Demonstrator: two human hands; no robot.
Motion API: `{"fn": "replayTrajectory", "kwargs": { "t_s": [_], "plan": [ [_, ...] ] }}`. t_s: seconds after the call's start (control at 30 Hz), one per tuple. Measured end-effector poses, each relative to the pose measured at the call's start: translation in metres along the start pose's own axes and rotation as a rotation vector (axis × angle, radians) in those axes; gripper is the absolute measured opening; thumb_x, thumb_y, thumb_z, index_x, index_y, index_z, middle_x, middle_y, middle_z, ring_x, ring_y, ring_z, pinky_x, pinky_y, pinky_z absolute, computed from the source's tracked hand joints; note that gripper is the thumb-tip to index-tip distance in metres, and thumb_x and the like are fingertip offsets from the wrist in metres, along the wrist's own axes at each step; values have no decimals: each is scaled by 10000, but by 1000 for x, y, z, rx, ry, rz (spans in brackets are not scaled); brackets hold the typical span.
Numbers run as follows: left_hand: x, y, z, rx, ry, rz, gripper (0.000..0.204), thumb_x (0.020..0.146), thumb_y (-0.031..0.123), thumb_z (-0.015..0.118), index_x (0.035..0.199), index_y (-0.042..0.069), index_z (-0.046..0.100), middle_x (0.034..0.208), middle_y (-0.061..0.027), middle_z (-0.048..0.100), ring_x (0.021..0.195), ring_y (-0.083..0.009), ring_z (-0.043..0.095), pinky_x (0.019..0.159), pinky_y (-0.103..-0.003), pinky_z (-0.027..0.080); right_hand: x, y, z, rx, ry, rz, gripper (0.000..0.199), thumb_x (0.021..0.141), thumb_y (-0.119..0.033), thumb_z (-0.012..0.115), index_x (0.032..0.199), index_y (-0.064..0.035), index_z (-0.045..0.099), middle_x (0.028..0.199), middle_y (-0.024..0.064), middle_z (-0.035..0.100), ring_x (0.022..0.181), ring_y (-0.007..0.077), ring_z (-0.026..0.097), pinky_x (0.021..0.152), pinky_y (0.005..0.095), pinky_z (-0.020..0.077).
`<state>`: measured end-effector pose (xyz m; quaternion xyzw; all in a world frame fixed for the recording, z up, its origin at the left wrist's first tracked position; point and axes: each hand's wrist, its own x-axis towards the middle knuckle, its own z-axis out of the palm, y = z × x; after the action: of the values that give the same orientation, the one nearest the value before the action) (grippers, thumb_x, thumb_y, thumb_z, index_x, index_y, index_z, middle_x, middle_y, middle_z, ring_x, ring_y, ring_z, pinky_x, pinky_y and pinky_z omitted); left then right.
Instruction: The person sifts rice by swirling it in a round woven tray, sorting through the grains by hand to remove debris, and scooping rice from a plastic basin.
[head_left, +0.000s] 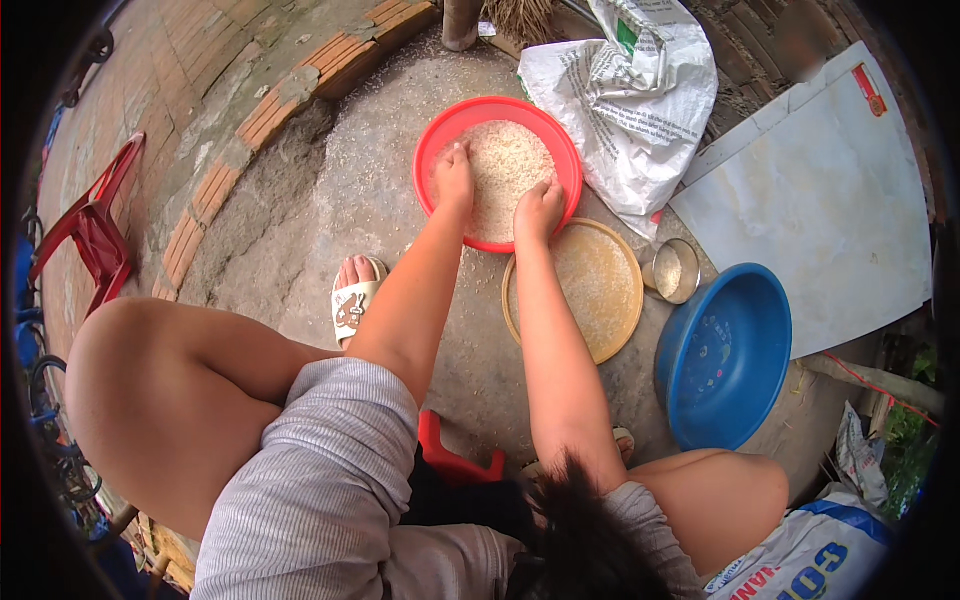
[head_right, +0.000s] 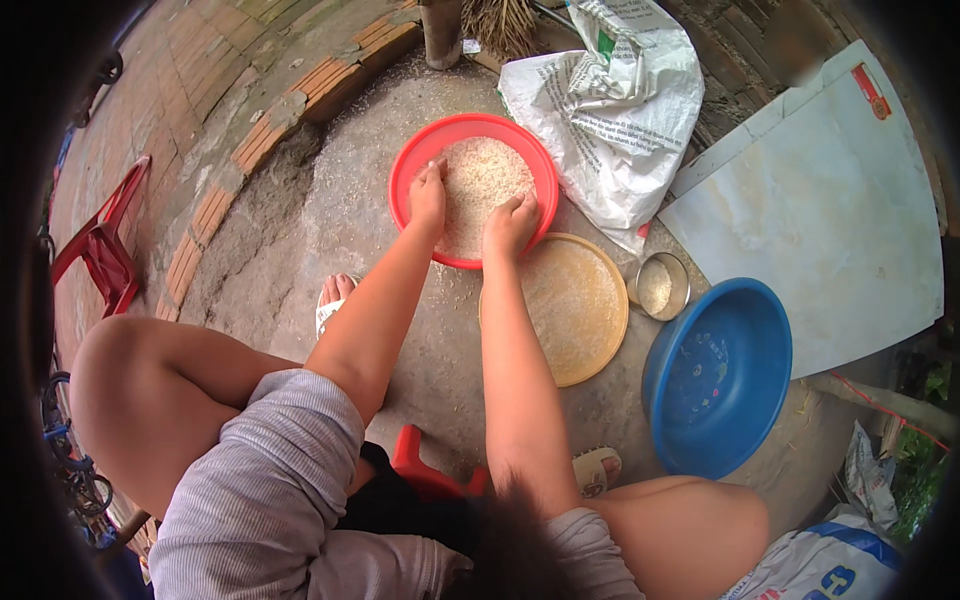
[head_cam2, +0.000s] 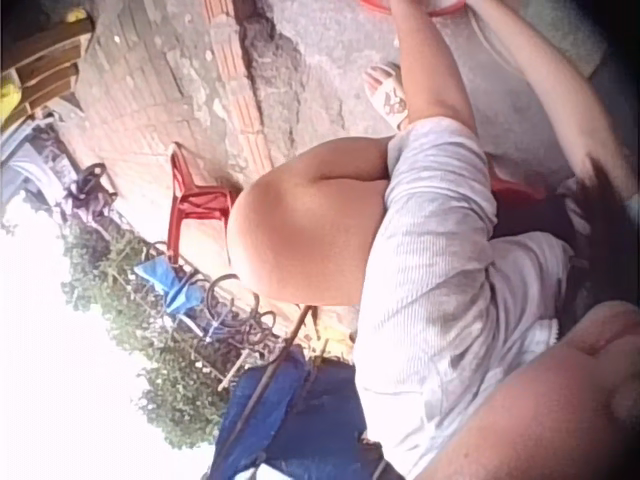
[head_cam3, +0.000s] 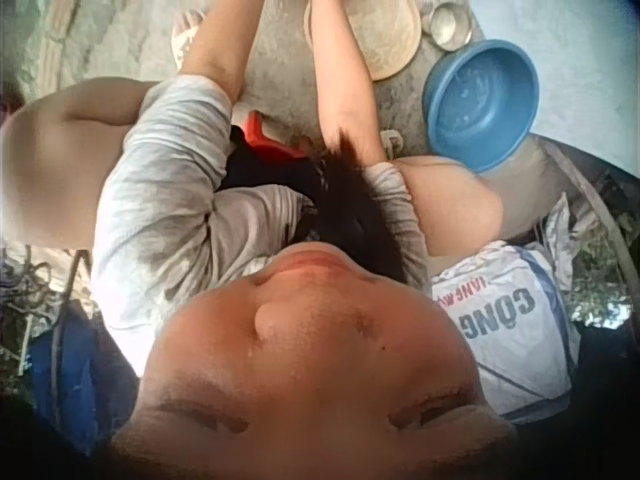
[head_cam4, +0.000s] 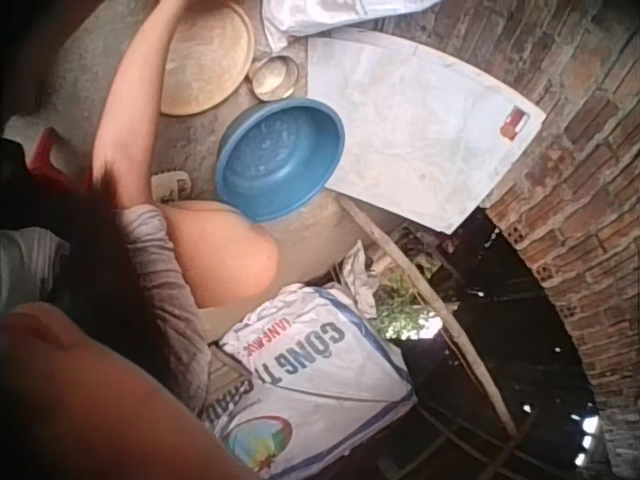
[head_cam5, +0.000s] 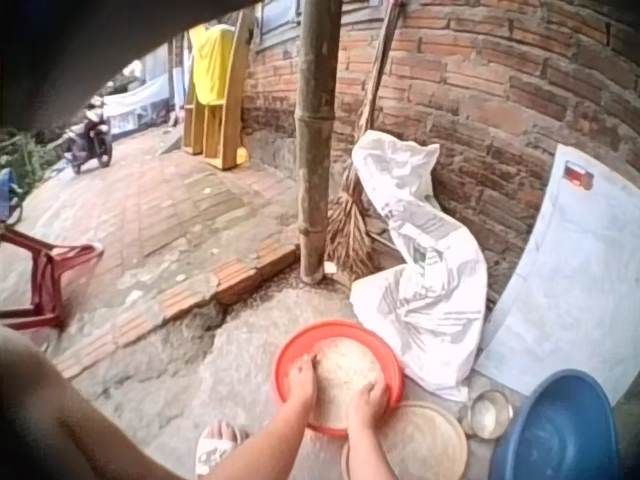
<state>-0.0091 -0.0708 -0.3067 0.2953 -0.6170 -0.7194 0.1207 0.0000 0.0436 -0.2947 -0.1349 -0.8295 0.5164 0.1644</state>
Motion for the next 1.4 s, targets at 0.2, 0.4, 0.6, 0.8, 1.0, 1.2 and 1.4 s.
{"fn": "replayTrajectory", "kwargs": {
  "t_s": [0.2, 0.4, 0.6, 0.8, 1.0, 1.2, 1.4],
  "plan": [
    [9, -9, 9, -147, -70, -141, 381, 940, 266, 374, 1122, 12, 590, 1145, -124, 578, 1076, -185, 511, 959, -282, 337, 7, 22, 28, 163, 131, 262, 385, 936, -160, 321, 1197, 103, 424, 1240, 259, 453, 1146, 344, 456, 961, 383, 364],
    [22, -18, 16, -264, -104, -620, 480, 912, 357, 425, 1260, 27, 449, 1298, -163, 451, 1153, -271, 460, 1013, -391, 284, 21, 18, 35, 648, 100, 617, 440, 952, -244, 262, 1260, 40, 399, 1271, 191, 452, 1171, 280, 453, 991, 370, 353],
    [3, -25, 37, -316, -159, -598, 546, 873, 403, 481, 1293, 68, 381, 1305, -149, 436, 1171, -313, 423, 991, -513, 242, 33, 36, 35, 1197, -176, 905, 485, 929, -340, 291, 1267, -17, 415, 1284, 159, 443, 1142, 283, 479, 955, 416, 407],
    [-18, -14, 32, -830, -149, -450, 495, 896, 422, 363, 1208, 59, 490, 1210, -135, 527, 1084, -306, 517, 969, -444, 380, 22, 13, 28, 1330, -356, 992, 457, 917, -337, 341, 1225, -21, 462, 1205, 145, 522, 1093, 272, 519, 947, 422, 406],
    [-34, 10, 22, -805, -150, -404, 483, 903, 381, 335, 1214, 40, 477, 1200, -147, 528, 1088, -316, 515, 953, -453, 402, -9, 11, 43, 1396, -217, 940, 447, 908, -321, 381, 1221, -11, 457, 1185, 139, 532, 1061, 276, 533, 930, 412, 421],
    [-52, 18, 11, -792, -243, -374, 420, 914, 347, 320, 1155, 65, 518, 1165, -139, 547, 1069, -304, 520, 936, -441, 415, -23, 4, 33, 1640, -192, 881, 449, 912, -330, 375, 1210, -8, 466, 1167, 150, 545, 1048, 281, 544, 926, 416, 425],
    [-65, 34, 9, -895, -309, -302, 339, 907, 279, 340, 1054, 56, 548, 1128, -110, 558, 1063, -291, 515, 956, -435, 396, -30, -28, 9, 1660, -164, 826, 402, 926, -306, 374, 1149, 7, 492, 1091, 148, 570, 963, 268, 584, 843, 393, 485]
  ]
}}
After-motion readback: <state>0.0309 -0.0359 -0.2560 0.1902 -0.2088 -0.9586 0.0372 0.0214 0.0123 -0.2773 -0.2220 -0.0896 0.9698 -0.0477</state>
